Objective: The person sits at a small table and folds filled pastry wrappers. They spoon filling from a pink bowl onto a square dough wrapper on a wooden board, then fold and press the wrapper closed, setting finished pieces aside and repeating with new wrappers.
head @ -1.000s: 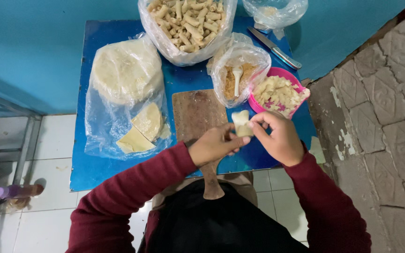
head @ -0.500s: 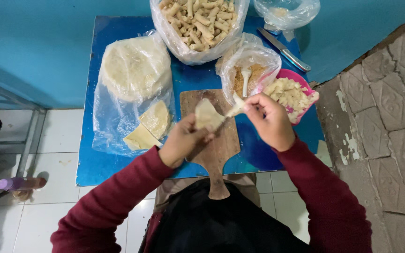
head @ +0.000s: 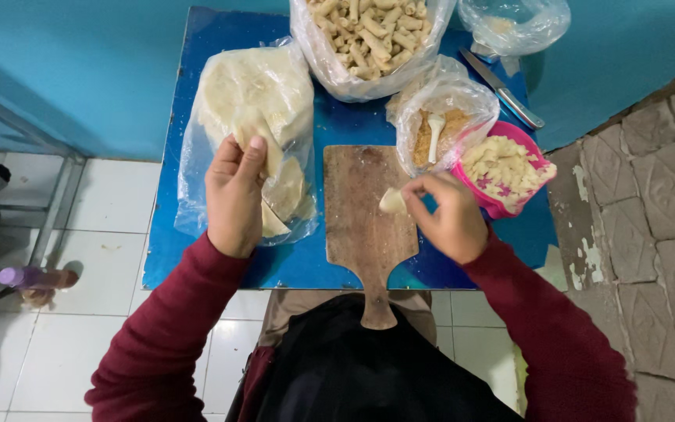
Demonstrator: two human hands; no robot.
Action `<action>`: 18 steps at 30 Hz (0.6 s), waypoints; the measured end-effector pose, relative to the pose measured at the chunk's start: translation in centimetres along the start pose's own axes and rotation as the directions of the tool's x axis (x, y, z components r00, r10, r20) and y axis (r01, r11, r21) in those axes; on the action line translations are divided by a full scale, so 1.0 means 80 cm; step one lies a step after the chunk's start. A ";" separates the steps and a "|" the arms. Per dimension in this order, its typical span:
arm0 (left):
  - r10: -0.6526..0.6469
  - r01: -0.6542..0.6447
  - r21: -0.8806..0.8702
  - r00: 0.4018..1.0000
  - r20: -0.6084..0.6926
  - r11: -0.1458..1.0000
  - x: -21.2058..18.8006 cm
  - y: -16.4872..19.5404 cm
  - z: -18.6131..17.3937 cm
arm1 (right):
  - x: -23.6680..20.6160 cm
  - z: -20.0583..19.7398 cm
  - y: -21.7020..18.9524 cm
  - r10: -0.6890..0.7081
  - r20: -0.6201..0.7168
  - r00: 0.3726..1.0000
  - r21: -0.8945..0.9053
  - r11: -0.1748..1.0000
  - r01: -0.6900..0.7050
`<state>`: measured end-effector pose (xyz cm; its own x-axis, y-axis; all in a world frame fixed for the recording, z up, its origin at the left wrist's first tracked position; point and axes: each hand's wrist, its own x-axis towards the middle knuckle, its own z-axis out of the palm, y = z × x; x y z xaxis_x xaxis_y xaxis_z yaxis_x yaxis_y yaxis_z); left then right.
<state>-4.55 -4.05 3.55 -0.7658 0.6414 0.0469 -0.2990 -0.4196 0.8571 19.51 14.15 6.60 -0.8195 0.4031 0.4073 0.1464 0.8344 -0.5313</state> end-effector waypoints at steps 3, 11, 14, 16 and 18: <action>0.055 -0.055 -0.049 0.998 0.014 0.997 0.001 0.009 0.005 | 0.010 0.001 -0.005 0.032 -0.054 0.998 0.026 0.999 -0.030; -0.001 0.003 -0.099 1.000 0.029 0.995 -0.009 0.013 -0.004 | -0.013 0.002 -0.032 -0.488 0.320 0.812 -0.549 0.604 0.578; -0.018 0.016 0.018 0.996 0.088 1.000 -0.014 0.009 -0.005 | -0.024 0.003 -0.034 -0.409 0.280 0.869 -0.359 0.794 0.490; -0.084 0.073 0.082 0.988 0.131 0.994 -0.018 0.003 -0.003 | -0.025 -0.007 -0.029 -0.359 0.205 0.911 -0.305 0.861 0.408; -0.197 0.180 0.118 0.968 0.154 0.977 -0.028 -0.011 0.008 | -0.026 -0.018 -0.022 -0.247 0.137 0.959 -0.271 0.922 0.277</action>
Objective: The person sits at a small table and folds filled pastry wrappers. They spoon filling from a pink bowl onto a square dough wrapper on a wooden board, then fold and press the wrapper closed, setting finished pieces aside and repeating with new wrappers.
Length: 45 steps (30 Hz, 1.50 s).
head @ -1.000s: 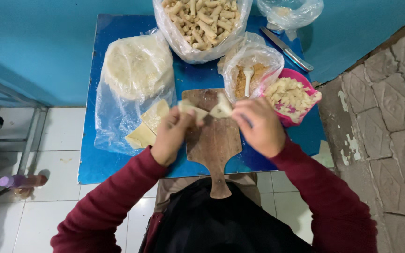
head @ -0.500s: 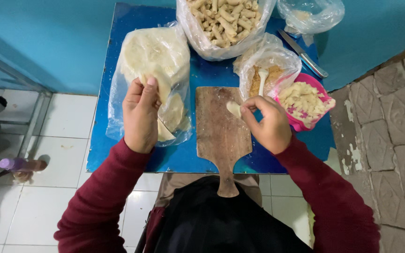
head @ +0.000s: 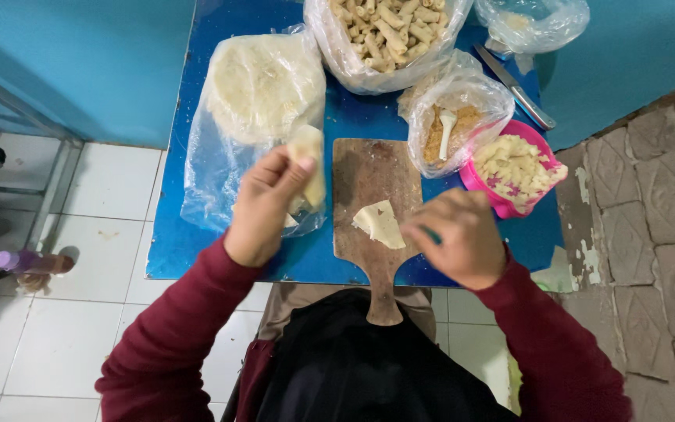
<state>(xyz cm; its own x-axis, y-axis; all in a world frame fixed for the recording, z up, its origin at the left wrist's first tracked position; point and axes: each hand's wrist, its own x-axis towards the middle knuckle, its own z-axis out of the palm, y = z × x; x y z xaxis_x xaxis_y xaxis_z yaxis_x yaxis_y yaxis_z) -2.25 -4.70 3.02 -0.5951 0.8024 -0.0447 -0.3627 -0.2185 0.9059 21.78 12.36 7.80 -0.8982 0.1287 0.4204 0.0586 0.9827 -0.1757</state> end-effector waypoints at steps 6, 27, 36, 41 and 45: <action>0.039 -0.009 -0.091 0.945 0.325 0.996 -0.016 -0.051 0.065 | 0.009 0.015 0.006 0.397 0.225 0.890 0.724 0.543 -0.425; 0.319 -0.535 0.830 0.823 0.470 0.159 -0.015 -0.053 0.060 | 0.072 0.073 0.062 0.202 0.281 0.938 0.635 0.693 -0.340; 0.037 -0.293 0.904 0.954 0.296 0.311 -0.025 -0.032 0.053 | 0.073 0.071 0.063 0.234 -0.002 0.972 0.455 0.866 -0.208; 0.234 -0.507 0.791 0.861 0.451 0.343 -0.024 -0.024 0.067 | 0.051 0.032 0.057 0.385 -0.093 0.918 0.376 0.868 -0.326; 0.205 -0.598 0.630 0.786 0.584 0.496 -0.021 -0.015 0.085 | 0.031 0.031 0.055 0.367 0.234 0.900 0.622 0.655 -0.429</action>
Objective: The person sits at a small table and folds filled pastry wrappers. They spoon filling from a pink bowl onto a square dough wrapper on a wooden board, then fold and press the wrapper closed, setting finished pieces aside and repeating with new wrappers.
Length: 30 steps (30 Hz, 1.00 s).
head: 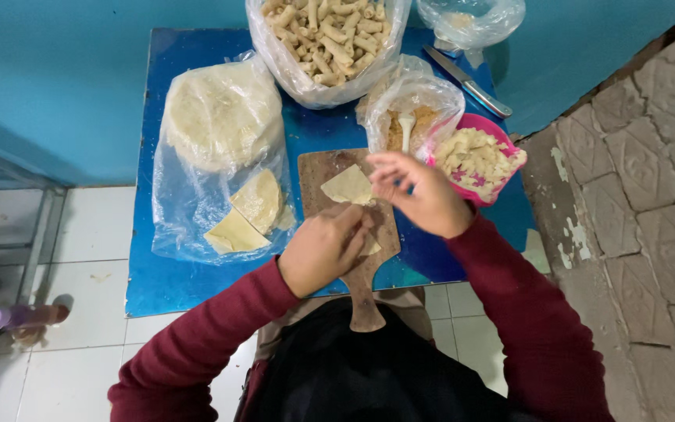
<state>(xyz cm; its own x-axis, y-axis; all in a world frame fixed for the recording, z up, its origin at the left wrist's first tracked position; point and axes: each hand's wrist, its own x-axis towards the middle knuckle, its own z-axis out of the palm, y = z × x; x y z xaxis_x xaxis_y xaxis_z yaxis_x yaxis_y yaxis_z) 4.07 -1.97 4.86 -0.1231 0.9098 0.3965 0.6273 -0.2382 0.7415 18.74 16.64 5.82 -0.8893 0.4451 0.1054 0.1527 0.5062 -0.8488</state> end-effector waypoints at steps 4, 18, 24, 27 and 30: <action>-0.006 -0.004 -0.088 0.995 -0.103 0.996 0.013 -0.003 0.000 | -0.012 0.014 0.023 0.110 0.264 0.958 0.624 0.738 -0.257; -0.017 0.059 0.193 0.976 -0.216 0.979 0.016 -0.062 0.005 | 0.022 0.056 0.044 -0.077 -0.138 0.987 0.010 0.997 0.079; -0.098 0.141 0.186 0.971 -0.219 0.972 0.010 -0.047 0.009 | 0.019 0.053 0.034 -0.134 -0.151 0.979 -0.040 0.991 0.129; 0.021 0.065 0.347 0.971 -0.238 0.936 0.002 -0.040 0.008 | 0.020 0.051 0.025 -0.179 -0.160 0.971 -0.100 0.981 0.164; -0.049 0.146 0.386 0.967 -0.251 0.911 -0.003 -0.036 0.008 | 0.015 0.043 0.013 -0.274 -0.187 0.943 -0.269 0.938 0.219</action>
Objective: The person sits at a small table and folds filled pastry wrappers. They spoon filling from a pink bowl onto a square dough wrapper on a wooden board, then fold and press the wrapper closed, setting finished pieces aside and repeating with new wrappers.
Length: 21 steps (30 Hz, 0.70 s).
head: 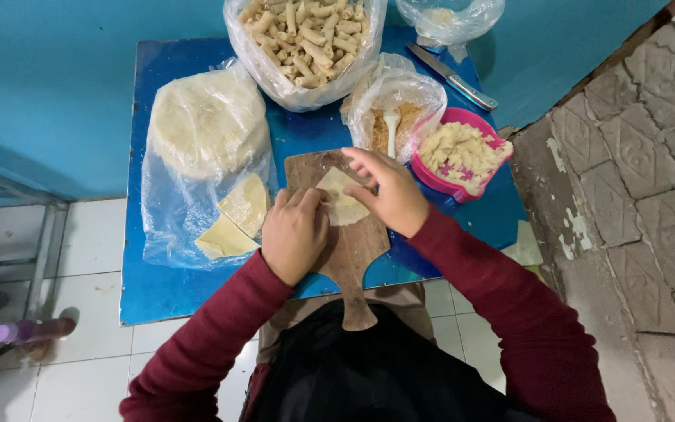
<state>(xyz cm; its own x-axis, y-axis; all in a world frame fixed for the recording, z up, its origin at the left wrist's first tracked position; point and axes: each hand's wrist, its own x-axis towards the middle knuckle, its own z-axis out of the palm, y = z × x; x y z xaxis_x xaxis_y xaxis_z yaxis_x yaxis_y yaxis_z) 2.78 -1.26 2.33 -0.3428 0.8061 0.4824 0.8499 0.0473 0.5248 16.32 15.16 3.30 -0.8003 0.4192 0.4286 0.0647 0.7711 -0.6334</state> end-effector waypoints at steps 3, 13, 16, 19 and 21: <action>-0.013 0.012 0.052 1.000 0.021 0.999 -0.006 0.004 -0.003 | -0.014 -0.036 -0.004 -0.099 -0.066 0.993 -0.222 0.971 0.082; -0.053 0.064 0.121 0.994 -0.095 0.991 -0.037 0.031 0.000 | -0.079 -0.148 0.060 0.111 -0.035 0.993 -0.764 0.637 -0.098; -0.077 0.087 0.089 0.991 -0.109 0.992 -0.038 0.039 0.007 | -0.076 -0.148 0.077 0.332 0.027 0.943 -0.833 0.529 -0.162; -0.090 0.100 0.090 0.990 -0.106 0.991 -0.039 0.043 0.015 | -0.067 -0.149 0.084 0.454 0.080 0.887 -0.861 0.481 -0.168; -0.094 0.105 0.105 0.990 -0.106 0.989 -0.041 0.043 0.019 | -0.058 -0.150 0.086 0.538 0.115 0.835 -0.882 0.442 -0.163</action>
<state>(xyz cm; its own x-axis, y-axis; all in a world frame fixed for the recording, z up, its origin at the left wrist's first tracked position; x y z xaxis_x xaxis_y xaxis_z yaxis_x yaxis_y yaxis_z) 7.40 -2.84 1.48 -0.4616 0.7313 0.5021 0.8463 0.1934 0.4964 27.60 24.28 4.64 -0.7019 0.7099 -0.0572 0.6850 0.6949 0.2187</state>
